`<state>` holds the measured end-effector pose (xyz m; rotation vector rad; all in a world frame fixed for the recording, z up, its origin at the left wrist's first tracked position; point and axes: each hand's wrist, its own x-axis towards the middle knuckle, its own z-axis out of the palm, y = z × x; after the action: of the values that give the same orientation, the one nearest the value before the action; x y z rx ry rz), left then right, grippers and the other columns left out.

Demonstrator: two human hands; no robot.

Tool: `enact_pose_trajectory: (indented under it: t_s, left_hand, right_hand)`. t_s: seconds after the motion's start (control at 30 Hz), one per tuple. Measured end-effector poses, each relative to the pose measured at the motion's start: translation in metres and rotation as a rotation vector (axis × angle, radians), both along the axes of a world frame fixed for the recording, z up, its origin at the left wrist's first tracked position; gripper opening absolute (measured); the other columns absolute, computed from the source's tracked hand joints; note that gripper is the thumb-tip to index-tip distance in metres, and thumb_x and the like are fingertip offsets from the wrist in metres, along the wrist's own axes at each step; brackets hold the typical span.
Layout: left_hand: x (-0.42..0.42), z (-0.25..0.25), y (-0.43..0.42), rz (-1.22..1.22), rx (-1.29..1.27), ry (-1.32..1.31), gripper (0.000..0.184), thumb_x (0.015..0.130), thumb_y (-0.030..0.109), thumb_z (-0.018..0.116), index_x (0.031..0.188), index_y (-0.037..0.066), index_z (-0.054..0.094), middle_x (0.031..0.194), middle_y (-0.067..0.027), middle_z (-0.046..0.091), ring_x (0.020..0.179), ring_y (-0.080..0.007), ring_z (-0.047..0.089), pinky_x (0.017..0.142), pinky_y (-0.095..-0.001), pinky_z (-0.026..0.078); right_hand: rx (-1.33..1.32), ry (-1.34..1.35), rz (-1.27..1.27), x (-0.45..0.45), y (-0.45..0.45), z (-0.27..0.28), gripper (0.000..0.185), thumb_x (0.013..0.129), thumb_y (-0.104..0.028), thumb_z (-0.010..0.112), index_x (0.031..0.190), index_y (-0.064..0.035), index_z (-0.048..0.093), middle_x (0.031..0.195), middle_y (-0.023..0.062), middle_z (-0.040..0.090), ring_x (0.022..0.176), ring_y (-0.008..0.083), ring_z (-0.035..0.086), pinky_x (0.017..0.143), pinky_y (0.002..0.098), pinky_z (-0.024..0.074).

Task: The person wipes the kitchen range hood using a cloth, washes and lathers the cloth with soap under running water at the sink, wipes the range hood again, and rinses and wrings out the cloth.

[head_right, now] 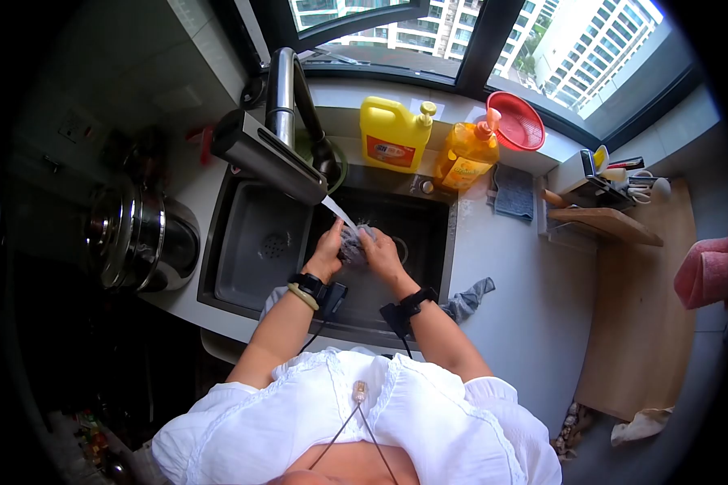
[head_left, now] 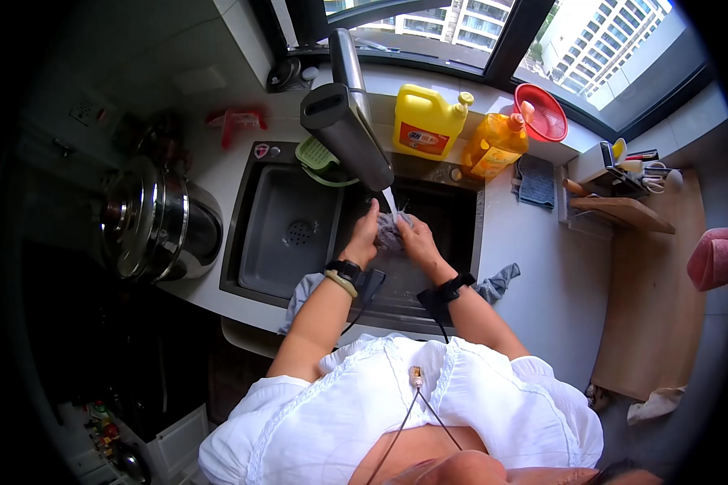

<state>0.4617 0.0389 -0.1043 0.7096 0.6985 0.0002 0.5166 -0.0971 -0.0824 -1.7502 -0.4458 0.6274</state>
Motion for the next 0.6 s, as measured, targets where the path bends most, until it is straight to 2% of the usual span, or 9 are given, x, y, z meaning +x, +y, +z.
enact_pose_trajectory:
  t_s: [0.07,0.13,0.23,0.3,0.37,0.43,0.47,0.57,0.6]
  left_hand:
    - [-0.003,0.001,0.005,-0.044,0.05,-0.073,0.028,0.094,0.032,0.052,0.099,0.006,0.061,0.086,-0.0029,0.063,0.08,-0.0138,0.061,0.072,-0.0288,0.05]
    - [-0.007,-0.015,0.009,-0.103,0.133,-0.083,0.017,0.093,0.02,0.056,0.101,0.005,0.061,0.091,-0.005,0.065,0.083,-0.0157,0.063,0.074,-0.0308,0.051]
    - [-0.017,-0.026,0.013,-0.406,0.017,-0.122,0.018,0.087,0.012,0.063,0.103,0.005,0.06,0.093,-0.0039,0.065,0.084,-0.0146,0.063,0.075,-0.0294,0.051]
    - [-0.018,-0.004,0.009,-0.419,0.092,-0.158,0.023,0.085,0.01,0.066,0.106,0.004,0.058,0.095,-0.0028,0.065,0.085,-0.0146,0.063,0.076,-0.0289,0.052]
    - [-0.019,0.021,0.002,-0.357,0.284,-0.222,0.025,0.084,0.009,0.066,0.108,0.004,0.057,0.096,-0.0028,0.064,0.086,-0.0148,0.063,0.076,-0.0298,0.052]
    - [-0.013,0.029,0.004,-0.287,0.274,-0.303,0.025,0.085,0.006,0.063,0.109,0.005,0.054,0.096,-0.0032,0.063,0.089,-0.0163,0.062,0.076,-0.0331,0.053]
    - [-0.01,0.033,0.005,-0.274,0.293,-0.322,0.025,0.085,0.005,0.061,0.109,0.005,0.053,0.097,-0.0035,0.062,0.09,-0.0168,0.062,0.077,-0.0338,0.053]
    - [-0.003,0.041,0.007,-0.233,0.307,-0.332,0.023,0.086,0.002,0.057,0.109,0.006,0.052,0.094,-0.0035,0.062,0.087,-0.017,0.063,0.076,-0.0337,0.053]
    - [-0.001,0.031,0.009,-0.214,0.329,-0.32,0.023,0.086,0.002,0.057,0.109,0.006,0.052,0.093,-0.0032,0.062,0.086,-0.0162,0.063,0.075,-0.0325,0.053]
  right_hand:
    - [0.205,0.082,-0.009,0.006,-0.005,0.001,0.035,0.098,-0.031,0.046,0.105,-0.0008,0.062,0.092,0.0036,0.063,0.082,0.0097,0.053,0.075,0.0246,0.0437]
    - [0.213,0.07,-0.052,0.013,-0.007,0.002,0.035,0.098,-0.03,0.045,0.111,-0.0015,0.06,0.098,0.0049,0.062,0.089,0.01,0.053,0.081,0.0244,0.0425]
    - [0.225,0.004,-0.1,0.024,-0.007,0.003,0.038,0.098,-0.032,0.045,0.118,-0.0018,0.058,0.105,0.0076,0.062,0.098,0.0121,0.054,0.088,0.0244,0.0401]
    - [0.261,0.072,-0.175,0.031,-0.007,0.012,0.038,0.098,-0.031,0.045,0.119,-0.002,0.058,0.107,0.0085,0.062,0.099,0.0126,0.054,0.089,0.0244,0.0394]
    - [0.202,0.175,-0.243,0.032,-0.009,0.008,0.043,0.097,-0.036,0.047,0.122,-0.002,0.054,0.109,0.009,0.062,0.099,0.0135,0.055,0.087,0.0258,0.0414]
    - [0.116,0.361,-0.306,0.029,-0.012,0.007,0.046,0.096,-0.04,0.048,0.123,-0.0029,0.053,0.11,0.0089,0.062,0.098,0.0142,0.056,0.086,0.028,0.0428]
    - [0.287,0.595,-0.157,0.028,-0.017,-0.009,0.054,0.089,-0.05,0.055,0.118,-0.0041,0.055,0.1,0.0052,0.061,0.087,0.0125,0.056,0.07,0.0255,0.0437]
    - [0.213,0.747,0.0,0.005,-0.023,-0.001,0.041,0.086,-0.045,0.062,0.108,-0.0105,0.061,0.087,-0.0007,0.058,0.07,0.0087,0.048,0.058,0.0239,0.035]
    - [0.238,0.816,0.01,0.007,-0.024,-0.023,0.038,0.081,-0.036,0.07,0.107,-0.0088,0.061,0.088,-0.0004,0.06,0.076,0.0104,0.052,0.066,0.0245,0.0397]
